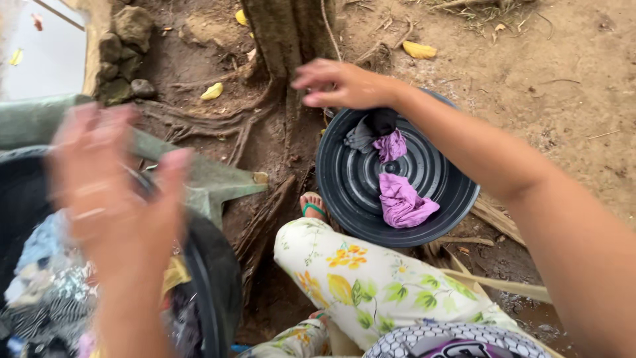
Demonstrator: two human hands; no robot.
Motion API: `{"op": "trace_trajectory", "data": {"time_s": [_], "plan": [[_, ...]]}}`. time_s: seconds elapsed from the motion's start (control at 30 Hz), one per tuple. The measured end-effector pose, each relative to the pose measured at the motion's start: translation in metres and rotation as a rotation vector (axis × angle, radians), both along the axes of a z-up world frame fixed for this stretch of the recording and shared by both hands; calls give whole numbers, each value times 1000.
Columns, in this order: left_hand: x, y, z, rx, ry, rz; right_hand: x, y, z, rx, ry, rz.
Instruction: The person washes clothes by hand in a basin, scrubbing different garments and moving them between basins of soapy water.
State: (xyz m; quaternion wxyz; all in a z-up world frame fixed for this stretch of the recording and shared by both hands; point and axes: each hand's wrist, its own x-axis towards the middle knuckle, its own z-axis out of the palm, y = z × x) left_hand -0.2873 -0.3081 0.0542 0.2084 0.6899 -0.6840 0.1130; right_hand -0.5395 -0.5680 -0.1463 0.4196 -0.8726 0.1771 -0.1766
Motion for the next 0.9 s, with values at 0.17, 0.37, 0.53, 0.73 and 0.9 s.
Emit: {"op": "trace_trajectory", "data": {"time_s": [0.17,0.37,0.53,0.73,0.9], "plan": [[-97,-68,-114,111,188,-83,-72,-22,-186,265,261,-350],[-166,-102,-275,157,401,-62,-124,-1,-373,102,312,-731],[-180,-105,-330,288,457,-82,-129,20,-408,263,577,-909],[-178,-108,-331,388,601,-1,-77,35,-399,184,726,-767],[-181,-110,-326,441,647,12,-22,56,-418,135,1026,-711]]}}
